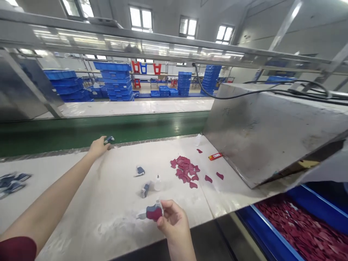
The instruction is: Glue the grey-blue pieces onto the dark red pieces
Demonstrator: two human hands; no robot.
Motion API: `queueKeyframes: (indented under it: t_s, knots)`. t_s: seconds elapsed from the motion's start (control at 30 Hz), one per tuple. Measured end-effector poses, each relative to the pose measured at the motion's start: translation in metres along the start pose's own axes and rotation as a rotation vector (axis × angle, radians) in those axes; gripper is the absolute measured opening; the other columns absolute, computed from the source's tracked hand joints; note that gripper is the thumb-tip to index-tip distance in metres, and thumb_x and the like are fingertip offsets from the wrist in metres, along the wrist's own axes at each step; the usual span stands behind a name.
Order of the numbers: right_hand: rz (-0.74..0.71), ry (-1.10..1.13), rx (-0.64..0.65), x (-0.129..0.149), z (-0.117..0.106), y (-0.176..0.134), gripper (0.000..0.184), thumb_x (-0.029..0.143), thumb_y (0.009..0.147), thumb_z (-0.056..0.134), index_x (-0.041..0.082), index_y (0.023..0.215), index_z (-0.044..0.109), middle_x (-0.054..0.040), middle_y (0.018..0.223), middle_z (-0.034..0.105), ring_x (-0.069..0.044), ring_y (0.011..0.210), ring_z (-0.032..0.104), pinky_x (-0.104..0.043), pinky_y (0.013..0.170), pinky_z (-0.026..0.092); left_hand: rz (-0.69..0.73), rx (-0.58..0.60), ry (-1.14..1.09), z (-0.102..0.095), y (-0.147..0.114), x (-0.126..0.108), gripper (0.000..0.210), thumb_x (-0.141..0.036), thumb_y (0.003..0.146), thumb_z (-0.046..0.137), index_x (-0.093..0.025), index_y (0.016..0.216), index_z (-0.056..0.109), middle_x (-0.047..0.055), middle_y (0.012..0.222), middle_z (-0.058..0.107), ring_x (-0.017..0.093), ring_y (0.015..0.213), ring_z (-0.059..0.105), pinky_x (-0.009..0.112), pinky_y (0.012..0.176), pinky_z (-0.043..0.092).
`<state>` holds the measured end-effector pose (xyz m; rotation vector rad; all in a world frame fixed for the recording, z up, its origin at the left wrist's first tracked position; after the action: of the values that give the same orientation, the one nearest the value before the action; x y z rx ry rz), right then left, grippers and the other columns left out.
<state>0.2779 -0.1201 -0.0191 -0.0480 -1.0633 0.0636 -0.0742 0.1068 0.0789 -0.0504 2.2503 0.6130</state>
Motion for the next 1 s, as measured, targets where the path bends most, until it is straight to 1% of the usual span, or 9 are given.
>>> queueKeyframes:
  t_s: [0.1, 0.2, 0.3, 0.43, 0.57, 0.63, 0.77, 0.87, 1.0]
  knots:
    - [-0.032, 0.018, -0.059, 0.009, -0.002, 0.003, 0.051, 0.056, 0.06, 0.087, 0.02, 0.094, 0.074, -0.0102, 0.089, 0.075, -0.026, 0.081, 0.07, -0.037, 0.076, 0.058, -0.047, 0.012, 0.082, 0.009, 0.014, 0.014, 0.03, -0.038, 0.098, 0.053, -0.011, 0.1, 0.066, 0.003, 0.095, 0.068, 0.016, 0.082, 0.068, 0.032, 0.074, 0.058]
    - [-0.031, 0.029, -0.064, 0.014, 0.002, 0.006, 0.052, 0.056, 0.062, 0.086, 0.019, 0.097, 0.074, -0.0111, 0.093, 0.075, -0.026, 0.087, 0.071, -0.042, 0.086, 0.056, -0.06, 0.041, 0.125, 0.019, 0.02, 0.013, 0.029, -0.038, 0.096, 0.057, -0.011, 0.098, 0.067, 0.002, 0.093, 0.069, 0.019, 0.085, 0.069, 0.035, 0.076, 0.057]
    - [-0.024, 0.04, -0.072, 0.016, 0.002, 0.005, 0.054, 0.056, 0.062, 0.087, 0.019, 0.098, 0.074, -0.0102, 0.094, 0.075, -0.025, 0.09, 0.07, -0.04, 0.087, 0.055, -0.021, 0.115, 0.125, 0.034, 0.002, -0.002, 0.031, -0.039, 0.089, 0.063, -0.01, 0.092, 0.072, 0.003, 0.086, 0.074, 0.023, 0.087, 0.071, 0.037, 0.083, 0.055]
    - [-0.021, 0.061, -0.072, 0.019, 0.001, -0.001, 0.053, 0.055, 0.057, 0.09, 0.021, 0.094, 0.074, -0.0063, 0.087, 0.074, -0.02, 0.079, 0.07, -0.032, 0.077, 0.056, 0.043, 0.302, 0.073, 0.052, -0.078, -0.031, 0.029, -0.043, 0.077, 0.069, -0.018, 0.09, 0.078, 0.006, 0.09, 0.079, 0.028, 0.087, 0.073, 0.034, 0.08, 0.056]
    - [0.025, 0.126, -0.06, 0.017, 0.004, -0.007, 0.057, 0.061, 0.052, 0.089, 0.021, 0.089, 0.072, -0.0037, 0.079, 0.073, -0.017, 0.07, 0.068, -0.028, 0.069, 0.056, 0.194, 0.453, 0.027, 0.061, -0.181, -0.064, 0.025, -0.041, 0.084, 0.06, -0.025, 0.09, 0.079, 0.006, 0.095, 0.079, 0.026, 0.085, 0.074, 0.034, 0.078, 0.057]
    - [0.049, 0.143, -0.043, 0.015, 0.007, -0.01, 0.056, 0.063, 0.054, 0.087, 0.02, 0.087, 0.072, -0.0029, 0.077, 0.072, -0.016, 0.071, 0.068, -0.028, 0.069, 0.056, 0.211, 0.397, 0.05, 0.057, -0.217, -0.075, 0.025, -0.039, 0.086, 0.057, -0.025, 0.09, 0.078, 0.007, 0.095, 0.079, 0.026, 0.086, 0.073, 0.037, 0.08, 0.058]
    - [0.069, 0.142, -0.028, 0.015, 0.013, -0.017, 0.053, 0.063, 0.06, 0.084, 0.019, 0.086, 0.071, -0.0031, 0.076, 0.07, -0.017, 0.07, 0.067, -0.03, 0.069, 0.057, 0.127, 0.134, 0.048, 0.03, -0.262, -0.106, 0.023, -0.037, 0.086, 0.061, -0.024, 0.096, 0.077, 0.008, 0.101, 0.077, 0.03, 0.103, 0.068, 0.045, 0.094, 0.053]
    - [0.059, 0.156, -0.037, 0.016, 0.016, -0.022, 0.051, 0.062, 0.061, 0.084, 0.019, 0.087, 0.071, -0.0028, 0.076, 0.07, -0.016, 0.07, 0.067, -0.029, 0.068, 0.057, 0.034, 0.107, -0.154, 0.022, -0.291, -0.14, 0.019, -0.034, 0.088, 0.063, -0.027, 0.102, 0.074, 0.004, 0.105, 0.075, 0.024, 0.099, 0.069, 0.036, 0.089, 0.056]
    - [0.041, 0.19, -0.025, 0.014, 0.02, -0.026, 0.049, 0.059, 0.062, 0.086, 0.019, 0.086, 0.069, -0.0004, 0.07, 0.068, -0.013, 0.064, 0.065, -0.025, 0.063, 0.056, 0.046, 0.007, -0.318, 0.019, -0.311, -0.174, 0.03, -0.026, 0.078, 0.077, -0.028, 0.108, 0.071, 0.002, 0.1, 0.073, 0.021, 0.092, 0.069, 0.032, 0.085, 0.056]
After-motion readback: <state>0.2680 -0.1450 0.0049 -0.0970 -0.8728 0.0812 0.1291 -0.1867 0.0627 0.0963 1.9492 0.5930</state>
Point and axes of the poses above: each hand's wrist, its own y-axis towards the middle knuckle, its own z-axis out of the palm, x = y × z, the point moved 8 cm from there along y, towards the middle knuckle
